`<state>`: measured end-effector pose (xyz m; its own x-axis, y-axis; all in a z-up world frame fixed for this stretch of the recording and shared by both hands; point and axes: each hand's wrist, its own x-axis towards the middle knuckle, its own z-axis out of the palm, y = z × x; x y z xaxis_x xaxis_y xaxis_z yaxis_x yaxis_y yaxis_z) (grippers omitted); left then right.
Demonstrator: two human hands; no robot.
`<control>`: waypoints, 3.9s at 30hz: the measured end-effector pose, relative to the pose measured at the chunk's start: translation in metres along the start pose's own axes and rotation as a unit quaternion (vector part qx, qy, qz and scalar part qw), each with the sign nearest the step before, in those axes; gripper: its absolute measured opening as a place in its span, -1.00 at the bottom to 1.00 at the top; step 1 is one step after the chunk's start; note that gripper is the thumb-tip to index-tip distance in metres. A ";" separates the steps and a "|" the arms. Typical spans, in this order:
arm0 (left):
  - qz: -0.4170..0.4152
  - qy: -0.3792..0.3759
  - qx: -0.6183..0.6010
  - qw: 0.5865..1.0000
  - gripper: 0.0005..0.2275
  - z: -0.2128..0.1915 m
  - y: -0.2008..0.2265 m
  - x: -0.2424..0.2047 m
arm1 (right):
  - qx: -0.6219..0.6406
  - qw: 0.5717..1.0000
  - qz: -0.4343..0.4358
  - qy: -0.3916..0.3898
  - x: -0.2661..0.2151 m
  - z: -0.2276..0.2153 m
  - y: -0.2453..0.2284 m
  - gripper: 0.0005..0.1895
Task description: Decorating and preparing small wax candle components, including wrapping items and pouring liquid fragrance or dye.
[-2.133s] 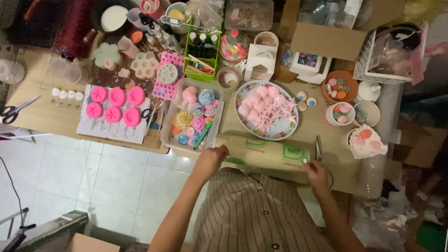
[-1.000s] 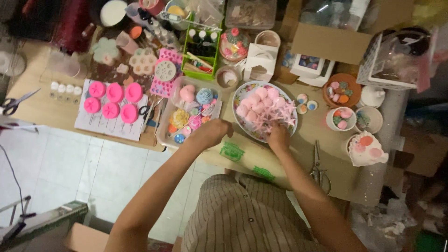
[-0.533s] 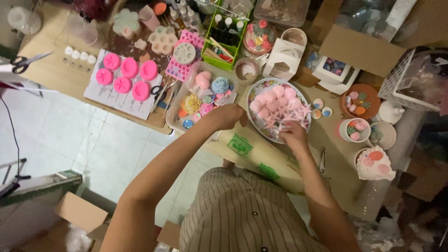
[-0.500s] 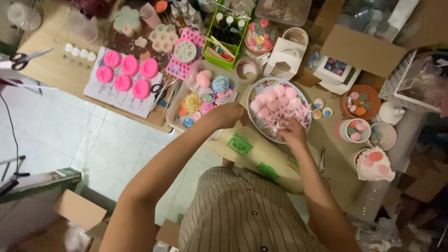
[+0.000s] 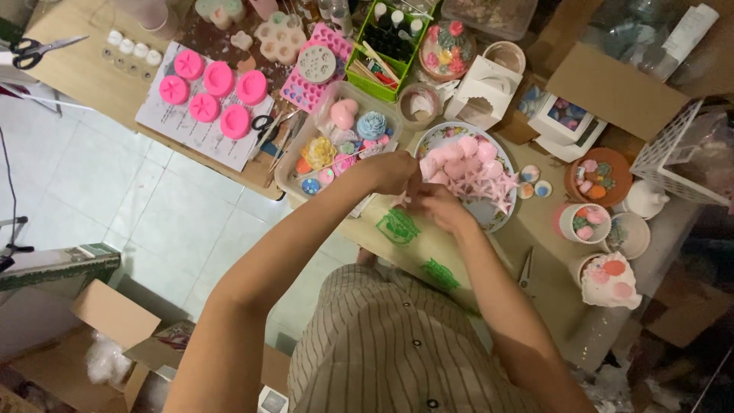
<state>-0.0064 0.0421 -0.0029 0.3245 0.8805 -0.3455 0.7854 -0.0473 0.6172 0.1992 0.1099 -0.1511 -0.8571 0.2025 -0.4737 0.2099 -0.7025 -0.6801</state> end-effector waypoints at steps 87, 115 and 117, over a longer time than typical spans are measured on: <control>-0.061 0.141 -0.321 0.934 -0.70 0.111 -0.044 -0.017 | -0.376 0.762 -0.034 0.527 -0.214 0.000 0.005 -0.85; 0.009 -0.123 -0.470 0.874 -0.74 0.085 -0.090 0.037 | 0.285 0.939 0.038 0.188 -0.225 0.150 0.104 -0.19; -0.076 -0.124 -0.528 0.837 -0.64 0.070 -0.074 0.032 | 0.345 0.931 -0.018 0.116 -0.199 0.177 0.076 -0.15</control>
<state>-0.0171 0.0404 -0.1090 0.4651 0.7079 -0.5317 -0.0339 0.6144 0.7883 0.3028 -0.1046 -0.0093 -0.7157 0.3212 -0.6202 -0.2386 -0.9470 -0.2150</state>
